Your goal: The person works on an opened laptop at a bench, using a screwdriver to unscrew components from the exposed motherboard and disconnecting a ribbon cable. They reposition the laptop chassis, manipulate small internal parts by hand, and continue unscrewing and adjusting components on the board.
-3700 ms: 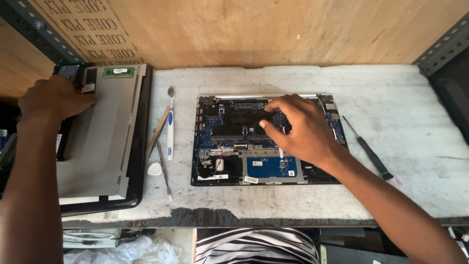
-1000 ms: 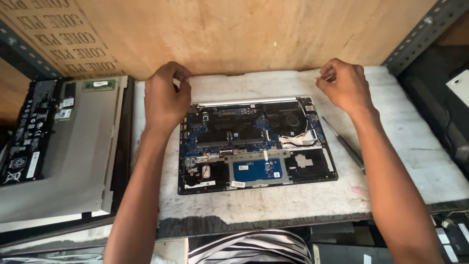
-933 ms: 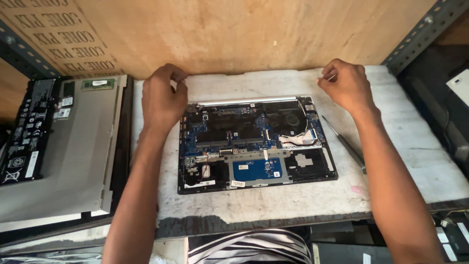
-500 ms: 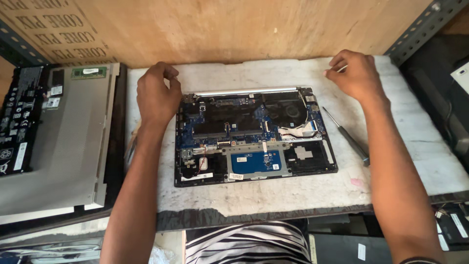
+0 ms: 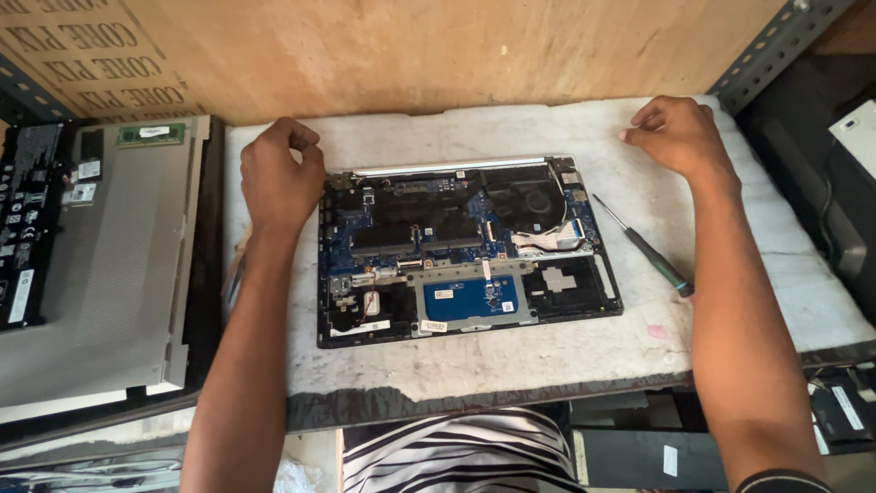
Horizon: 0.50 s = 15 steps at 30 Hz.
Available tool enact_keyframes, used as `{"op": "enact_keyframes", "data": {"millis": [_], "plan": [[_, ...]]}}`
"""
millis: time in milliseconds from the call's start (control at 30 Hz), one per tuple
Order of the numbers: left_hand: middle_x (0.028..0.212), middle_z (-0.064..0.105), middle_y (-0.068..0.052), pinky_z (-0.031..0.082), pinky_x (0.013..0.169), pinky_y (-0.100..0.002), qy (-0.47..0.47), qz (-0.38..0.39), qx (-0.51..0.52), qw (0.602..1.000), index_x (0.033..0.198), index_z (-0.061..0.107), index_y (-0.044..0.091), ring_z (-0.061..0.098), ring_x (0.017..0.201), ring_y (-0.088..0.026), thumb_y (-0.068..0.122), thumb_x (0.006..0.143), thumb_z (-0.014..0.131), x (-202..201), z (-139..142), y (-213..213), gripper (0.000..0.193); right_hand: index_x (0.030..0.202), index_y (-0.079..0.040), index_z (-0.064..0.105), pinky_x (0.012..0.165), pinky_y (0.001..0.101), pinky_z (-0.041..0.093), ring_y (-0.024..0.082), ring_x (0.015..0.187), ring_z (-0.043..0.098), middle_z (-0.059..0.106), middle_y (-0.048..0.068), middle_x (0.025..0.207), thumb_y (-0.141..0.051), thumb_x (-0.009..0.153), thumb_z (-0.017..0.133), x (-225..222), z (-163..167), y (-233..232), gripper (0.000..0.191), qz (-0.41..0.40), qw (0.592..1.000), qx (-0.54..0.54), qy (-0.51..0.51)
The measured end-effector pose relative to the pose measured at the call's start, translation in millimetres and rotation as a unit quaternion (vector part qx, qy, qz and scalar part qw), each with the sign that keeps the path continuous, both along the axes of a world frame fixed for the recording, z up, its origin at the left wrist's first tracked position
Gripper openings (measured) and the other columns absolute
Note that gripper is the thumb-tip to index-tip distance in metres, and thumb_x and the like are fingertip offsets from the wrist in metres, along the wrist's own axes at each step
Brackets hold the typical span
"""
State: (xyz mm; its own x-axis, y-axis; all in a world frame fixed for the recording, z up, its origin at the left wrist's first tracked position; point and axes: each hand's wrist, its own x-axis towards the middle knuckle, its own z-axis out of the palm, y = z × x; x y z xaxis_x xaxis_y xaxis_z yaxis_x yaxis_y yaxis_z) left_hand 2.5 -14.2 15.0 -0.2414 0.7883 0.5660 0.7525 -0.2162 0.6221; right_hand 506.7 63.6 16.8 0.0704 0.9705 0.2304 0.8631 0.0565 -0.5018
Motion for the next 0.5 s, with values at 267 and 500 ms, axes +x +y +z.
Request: {"op": "enact_keyframes", "data": {"millis": [267,500], "plan": [[0.091,0.076,-0.013,0.055,0.076,-0.047,0.000,0.010,-0.011,1.000,0.100,0.071,0.006,0.072,0.088,-0.036,0.004,0.088,0.065,-1.0,0.3,-0.1,0.013,0.106,-0.005,0.075,0.088,0.0391,0.055,0.026,0.099,0.072,0.076,0.012,0.105,-0.029,0.083,0.086,-2.6,3.1,-1.9,0.035,-0.006,1.000,-0.020,-0.016],[0.087,0.077,-0.008,0.055,0.074,-0.044,-0.008,-0.004,-0.011,1.000,0.099,0.071,0.006,0.075,0.085,-0.031,0.001,0.091,0.061,-2.5,-0.6,0.5,0.014,0.107,-0.005,0.076,0.087,0.0407,0.055,0.026,0.101,0.070,0.075,0.012,0.107,-0.029,0.083,0.086,-5.1,4.6,-3.1,0.035,-0.018,0.999,-0.034,-0.018]]}}
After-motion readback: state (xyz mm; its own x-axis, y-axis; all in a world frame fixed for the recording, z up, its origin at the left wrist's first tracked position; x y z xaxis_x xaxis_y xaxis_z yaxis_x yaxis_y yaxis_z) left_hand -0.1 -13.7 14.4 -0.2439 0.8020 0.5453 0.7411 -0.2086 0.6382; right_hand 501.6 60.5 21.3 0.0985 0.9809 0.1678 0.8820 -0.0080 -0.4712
